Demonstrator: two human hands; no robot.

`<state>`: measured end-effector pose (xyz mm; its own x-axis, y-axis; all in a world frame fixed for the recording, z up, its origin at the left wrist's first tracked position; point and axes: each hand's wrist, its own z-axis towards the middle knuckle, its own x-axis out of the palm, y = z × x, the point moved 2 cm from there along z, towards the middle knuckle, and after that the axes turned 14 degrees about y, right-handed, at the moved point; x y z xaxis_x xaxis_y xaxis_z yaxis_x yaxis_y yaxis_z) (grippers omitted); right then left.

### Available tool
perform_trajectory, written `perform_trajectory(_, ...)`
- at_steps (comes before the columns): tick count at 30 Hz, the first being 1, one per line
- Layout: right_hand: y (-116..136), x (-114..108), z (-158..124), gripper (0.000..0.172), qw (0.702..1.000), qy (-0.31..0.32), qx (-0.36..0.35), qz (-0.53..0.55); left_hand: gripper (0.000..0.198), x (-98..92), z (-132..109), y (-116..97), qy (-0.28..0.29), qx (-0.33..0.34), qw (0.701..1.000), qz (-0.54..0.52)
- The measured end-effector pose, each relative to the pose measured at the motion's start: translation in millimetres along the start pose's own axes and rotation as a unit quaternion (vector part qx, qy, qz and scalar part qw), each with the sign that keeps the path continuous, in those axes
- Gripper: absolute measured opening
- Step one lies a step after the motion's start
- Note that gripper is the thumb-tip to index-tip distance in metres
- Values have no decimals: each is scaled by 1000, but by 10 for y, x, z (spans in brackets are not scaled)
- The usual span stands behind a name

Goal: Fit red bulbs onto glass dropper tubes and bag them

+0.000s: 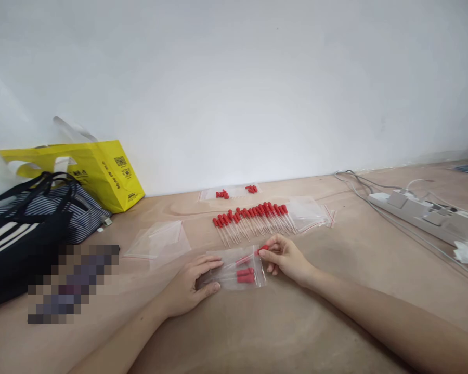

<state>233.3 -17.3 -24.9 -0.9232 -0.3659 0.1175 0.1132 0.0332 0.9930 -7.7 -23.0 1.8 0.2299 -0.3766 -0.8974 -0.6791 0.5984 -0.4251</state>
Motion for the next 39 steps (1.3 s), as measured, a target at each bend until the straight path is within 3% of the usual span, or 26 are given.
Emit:
perform_trajectory(5,-68,49,30,28,995,35,6,-93,39,-5,2,-12,-2,4,1000,1)
perform_trajectory(10,-70,62,135,23,981,107,28,-156,40,-10,-1,-15,-1,9,1000,3)
perform_trajectory(16,-75,99,263,16,978,74,-10,-197,41,-15,-3,4,1,7,1000,1)
perform_trajectory(22,9,-1,275,18,938,188,-44,-289,42,-37,-12,-14,9,-4,1000,0)
perform_trajectory(24,113,-119,356,15,920,139,-10,-367,42,-39,-14,-16,10,-6,1000,0)
perform_trajectory(26,244,-269,485,11,872,-11,40,-488,43,-39,-17,-12,6,-8,1000,-2)
perform_trajectory(29,376,-399,709,17,834,-130,75,-531,43,-38,-23,-7,3,-8,1000,-10)
perform_trajectory(33,367,-397,925,25,808,-184,114,-548,42,-45,-28,-25,8,-6,1000,-15)
perform_trajectory(39,327,-294,1007,26,794,-192,131,-562,42,-43,-21,-42,5,-2,1000,-15)
